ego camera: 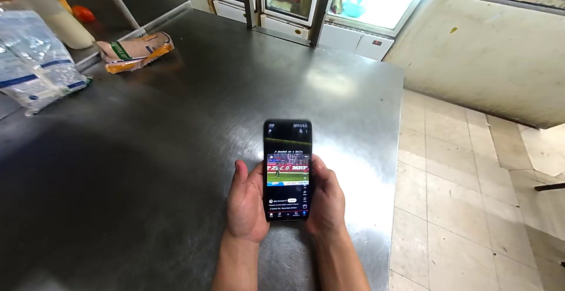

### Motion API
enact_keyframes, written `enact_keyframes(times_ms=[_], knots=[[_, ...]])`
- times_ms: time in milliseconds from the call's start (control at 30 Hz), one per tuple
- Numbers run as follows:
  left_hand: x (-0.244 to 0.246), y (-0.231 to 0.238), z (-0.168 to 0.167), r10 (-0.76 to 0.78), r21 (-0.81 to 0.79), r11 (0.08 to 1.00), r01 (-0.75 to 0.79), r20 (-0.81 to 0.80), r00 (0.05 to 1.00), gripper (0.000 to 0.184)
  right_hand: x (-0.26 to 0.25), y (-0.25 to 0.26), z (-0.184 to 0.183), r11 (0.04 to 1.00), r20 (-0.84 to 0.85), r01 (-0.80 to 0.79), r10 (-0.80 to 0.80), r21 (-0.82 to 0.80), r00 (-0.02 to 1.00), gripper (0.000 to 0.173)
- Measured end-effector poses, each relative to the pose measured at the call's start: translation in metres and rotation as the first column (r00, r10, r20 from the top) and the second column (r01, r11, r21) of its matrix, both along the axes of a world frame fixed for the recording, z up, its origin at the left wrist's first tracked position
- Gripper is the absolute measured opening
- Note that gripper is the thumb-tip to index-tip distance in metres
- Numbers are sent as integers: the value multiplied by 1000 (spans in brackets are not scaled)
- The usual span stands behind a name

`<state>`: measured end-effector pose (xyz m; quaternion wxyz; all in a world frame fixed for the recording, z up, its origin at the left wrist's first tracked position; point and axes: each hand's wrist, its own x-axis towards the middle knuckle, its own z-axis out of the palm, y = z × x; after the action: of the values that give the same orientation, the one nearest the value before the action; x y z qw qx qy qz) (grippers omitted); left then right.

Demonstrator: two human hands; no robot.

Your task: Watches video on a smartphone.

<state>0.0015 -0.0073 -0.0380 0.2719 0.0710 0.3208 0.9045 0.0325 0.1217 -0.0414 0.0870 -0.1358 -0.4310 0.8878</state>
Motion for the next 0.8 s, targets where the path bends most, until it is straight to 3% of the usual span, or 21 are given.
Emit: enact_keyframes(times_ms=[800], knots=[[1,0,1,12,-5,1000,-12,3,1000,88,0,0,1,1000,9,3,-3,-3,1000,45]])
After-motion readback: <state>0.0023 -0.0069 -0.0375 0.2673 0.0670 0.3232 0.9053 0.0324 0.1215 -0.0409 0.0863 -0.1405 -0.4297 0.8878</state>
